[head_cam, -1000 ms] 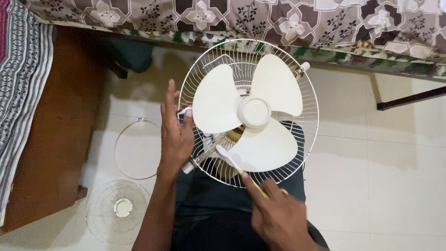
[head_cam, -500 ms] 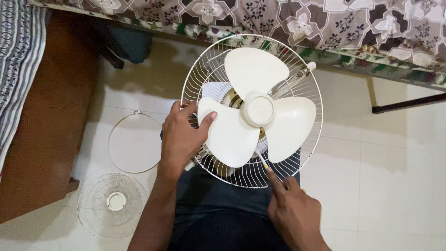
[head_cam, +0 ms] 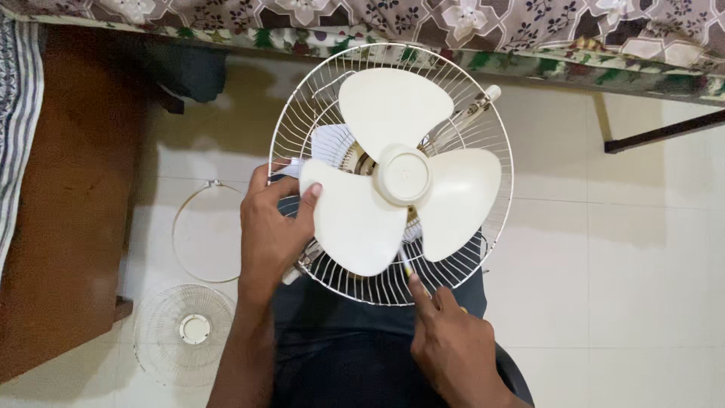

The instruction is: The person sits on the floor with a table fan and services it. They remove the rear motor cover, unscrew the central fastener with a screwdriver, take off the fan blades, and brush dust from the blades and guard with a brush.

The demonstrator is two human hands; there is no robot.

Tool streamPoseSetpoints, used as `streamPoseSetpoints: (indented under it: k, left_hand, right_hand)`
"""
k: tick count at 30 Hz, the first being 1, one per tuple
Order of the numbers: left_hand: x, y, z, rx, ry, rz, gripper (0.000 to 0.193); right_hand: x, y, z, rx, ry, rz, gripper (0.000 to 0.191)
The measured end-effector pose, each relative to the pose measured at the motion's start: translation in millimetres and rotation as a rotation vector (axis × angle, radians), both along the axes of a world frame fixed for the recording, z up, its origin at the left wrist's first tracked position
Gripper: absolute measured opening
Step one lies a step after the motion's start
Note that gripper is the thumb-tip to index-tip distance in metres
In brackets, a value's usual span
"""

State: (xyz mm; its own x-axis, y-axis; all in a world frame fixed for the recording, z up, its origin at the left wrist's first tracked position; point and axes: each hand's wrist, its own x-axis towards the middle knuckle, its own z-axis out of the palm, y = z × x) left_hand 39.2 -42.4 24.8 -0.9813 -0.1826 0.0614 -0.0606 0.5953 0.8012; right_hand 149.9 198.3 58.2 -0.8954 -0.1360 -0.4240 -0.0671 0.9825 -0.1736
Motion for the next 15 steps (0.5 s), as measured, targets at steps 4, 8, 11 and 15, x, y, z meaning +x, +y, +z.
streamPoseSetpoints:
  k: [4, 8, 11, 15]
  left_hand:
    - [-1, 6, 0, 0.045, -0.042, 0.075, 0.037]
    - [6, 5, 8, 0.013, -0.083, 0.007, 0.037]
    - [7, 7, 10, 0.019, -0.1, 0.028, 0.036]
    - [7, 12, 8, -0.015, -0.085, 0.054, 0.036]
  right_hand:
    - [-2, 2, -5, -0.058, 0.136, -0.021, 0.062]
    - [-14, -10, -16, -0.101, 0.169, -0.025, 0.064]
    - [-13, -18, -14, -0.109, 0.165, 0.01, 0.067]
    - [0, -19, 1, -0.101, 0.024, 0.062, 0.066]
